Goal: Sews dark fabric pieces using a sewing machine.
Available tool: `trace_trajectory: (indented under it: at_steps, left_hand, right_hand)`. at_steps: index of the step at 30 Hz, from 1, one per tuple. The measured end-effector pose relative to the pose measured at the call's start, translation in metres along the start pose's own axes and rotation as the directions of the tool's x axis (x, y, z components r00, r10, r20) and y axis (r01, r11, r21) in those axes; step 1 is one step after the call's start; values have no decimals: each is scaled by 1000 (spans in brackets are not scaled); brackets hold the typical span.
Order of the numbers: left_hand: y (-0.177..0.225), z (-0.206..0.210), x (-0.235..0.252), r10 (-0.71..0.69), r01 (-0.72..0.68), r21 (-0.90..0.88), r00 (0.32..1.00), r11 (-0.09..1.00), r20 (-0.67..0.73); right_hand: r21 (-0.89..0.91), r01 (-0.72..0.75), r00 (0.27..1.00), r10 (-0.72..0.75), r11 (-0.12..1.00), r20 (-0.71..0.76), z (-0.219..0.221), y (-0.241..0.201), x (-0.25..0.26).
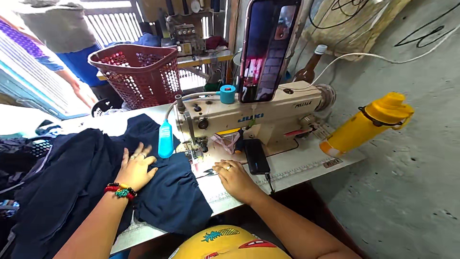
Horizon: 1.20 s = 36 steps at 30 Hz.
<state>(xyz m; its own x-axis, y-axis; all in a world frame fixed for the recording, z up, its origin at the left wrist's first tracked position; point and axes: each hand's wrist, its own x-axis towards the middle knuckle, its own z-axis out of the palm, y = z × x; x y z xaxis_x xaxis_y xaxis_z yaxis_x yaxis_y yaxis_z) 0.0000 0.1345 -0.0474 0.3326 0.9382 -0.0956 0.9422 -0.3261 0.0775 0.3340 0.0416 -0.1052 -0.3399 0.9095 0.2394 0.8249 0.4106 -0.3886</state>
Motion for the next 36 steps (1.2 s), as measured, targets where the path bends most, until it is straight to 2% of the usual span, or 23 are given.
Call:
trace_trajectory:
  at_steps: [1, 2, 5, 7, 10, 12, 15, 19, 22, 26, 27, 28, 30, 31, 34, 36]
  left_hand:
    - [-2, -2, 5, -2, 4, -39, 999, 999, 49]
    - [-6, -2, 9, -3, 7, -105, 999, 994, 38]
    - [-17, -9, 19, -68, -7, -315, 971, 949, -227]
    - [-24, -32, 26, -189, 60, -395, 937, 917, -295]
    - [-27, -90, 38, -338, 155, -466, 878, 871, -340]
    - [-33, -127, 49, -366, 158, -472, 845, 867, -389]
    - [-44, -173, 73, -282, 106, -343, 808, 933, -517]
    - [-36, -202, 108, -180, 78, -189, 770, 979, -612]
    - [-9, -172, 126, -85, 23, -118, 828, 993, -554]
    - [36, -83, 115, 61, -80, -89, 977, 993, -206]
    - [42, -67, 105, 118, -135, -123, 983, 983, -137]
    - [38, -48, 100, 204, -223, -130, 968, 966, -146]
    - [12, -30, 87, 295, -332, -95, 913, 938, -280]
    - [-8, -32, 78, 258, -299, -69, 901, 952, -349]
    - [-85, -49, 29, -26, 11, -37, 903, 999, -429]
    - [-128, -44, -11, -237, 232, -58, 910, 971, -341]
  right_hand:
    - [-4, 1, 1000, -1, 1000, 3, 0, 0, 0]
    - [-8, 3, 1000, -3, 1000, 2, 0, 0, 0]
    - [-10, 13, 1000, -14, 1000, -28, 2, 0, 0]
    - [-23, 10, 999, -11, 1000, -30, 4, 0, 1]
    - [-37, 13, 999, -14, 999, -42, 5, 1, 2]
    - [-38, 17, 999, -18, 999, -42, 5, 1, 3]
    - [-39, 18, 999, -19, 999, -37, 5, 2, 3]
    - [-52, 19, 999, -22, 998, -47, 7, 4, 3]
    - [-58, 17, 999, -20, 998, -48, 8, 5, 3]
    - [-56, 31, 997, -35, 998, -70, 9, 5, 3]
    - [-60, 39, 996, -43, 997, -79, 9, 5, 2]
    - [-70, 49, 994, -55, 996, -95, 9, 4, 2]
    - [-102, 68, 989, -81, 992, -127, 11, 3, 1]
    - [-118, 74, 986, -90, 990, -137, 11, 3, 0]
    - [-172, 85, 982, -112, 981, -150, 11, 0, -2]
    - [-197, 89, 980, -121, 976, -157, 11, -1, -1]
